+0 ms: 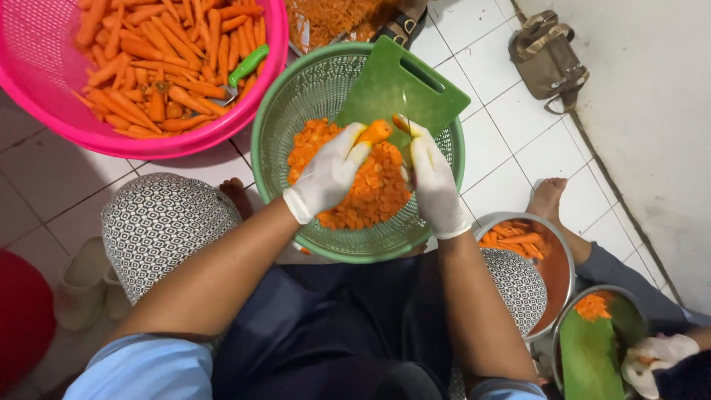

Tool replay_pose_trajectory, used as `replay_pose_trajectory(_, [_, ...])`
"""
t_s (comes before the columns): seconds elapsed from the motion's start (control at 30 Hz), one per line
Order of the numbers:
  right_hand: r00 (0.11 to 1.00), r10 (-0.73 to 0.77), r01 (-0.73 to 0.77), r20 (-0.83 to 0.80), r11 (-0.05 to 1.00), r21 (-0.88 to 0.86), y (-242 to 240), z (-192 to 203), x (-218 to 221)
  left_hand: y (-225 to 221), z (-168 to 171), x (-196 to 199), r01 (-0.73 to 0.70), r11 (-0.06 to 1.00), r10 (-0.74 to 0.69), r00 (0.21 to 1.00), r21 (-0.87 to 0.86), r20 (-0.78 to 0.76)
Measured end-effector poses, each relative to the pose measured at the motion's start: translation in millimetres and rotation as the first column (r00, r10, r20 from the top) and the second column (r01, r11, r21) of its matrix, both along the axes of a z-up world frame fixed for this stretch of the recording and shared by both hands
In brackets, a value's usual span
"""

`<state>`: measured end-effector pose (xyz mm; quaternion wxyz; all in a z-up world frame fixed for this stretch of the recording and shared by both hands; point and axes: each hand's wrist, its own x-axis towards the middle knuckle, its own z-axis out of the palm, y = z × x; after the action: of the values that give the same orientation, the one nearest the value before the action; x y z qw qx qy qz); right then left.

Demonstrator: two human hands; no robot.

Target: Peeling and chopping carrots into small pieces using a knife over a colander.

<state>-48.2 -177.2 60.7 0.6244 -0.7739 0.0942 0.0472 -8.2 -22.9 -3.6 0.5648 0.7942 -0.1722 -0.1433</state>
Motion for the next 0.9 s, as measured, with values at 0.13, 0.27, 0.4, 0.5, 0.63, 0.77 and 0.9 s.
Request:
replay_pose_trajectory(0.13, [0.730,0.500,0.063,0.467,0.630,-0.774,3,-7,1,-6,18,1,0.034,0.994,-0.029,0.998,0.102,-0.049])
replay_pose_trajectory(0.27, [0.996,0.086,-0.068,0.035,0.933,-0.355,12,4,-4,-4,17,4,-0.041,0.986,0.052,0.997,0.165,-0.061])
replay_pose_trajectory(0.4, [0.984,0.153,-0.106,0.089,0.912,-0.397,12,1,-5,-2,24,4,-0.091,0.962,0.100,0.995,0.256,-0.024])
replay_pose_trajectory(0.5, [0.974,0.198,-0.138,0.110,0.902,-0.408,12,-2,-3,1,23,4,-0.110,0.949,0.105,0.994,0.296,0.033])
replay_pose_trajectory(0.63, [0.974,0.168,-0.102,0.152,0.924,-0.368,17,-8,-1,2,27,1,-0.153,0.933,0.121,0.986,0.326,0.117])
replay_pose_trajectory(0.77, [0.969,0.148,-0.044,0.199,0.893,-0.449,15,-26,-2,3,31,0,-0.125,0.942,0.055,0.973,0.311,0.225])
replay_pose_trajectory(0.9, [0.962,0.157,-0.027,0.225,0.870,-0.493,9,-30,-3,3,24,0,-0.108,0.957,0.017,0.948,0.271,0.318])
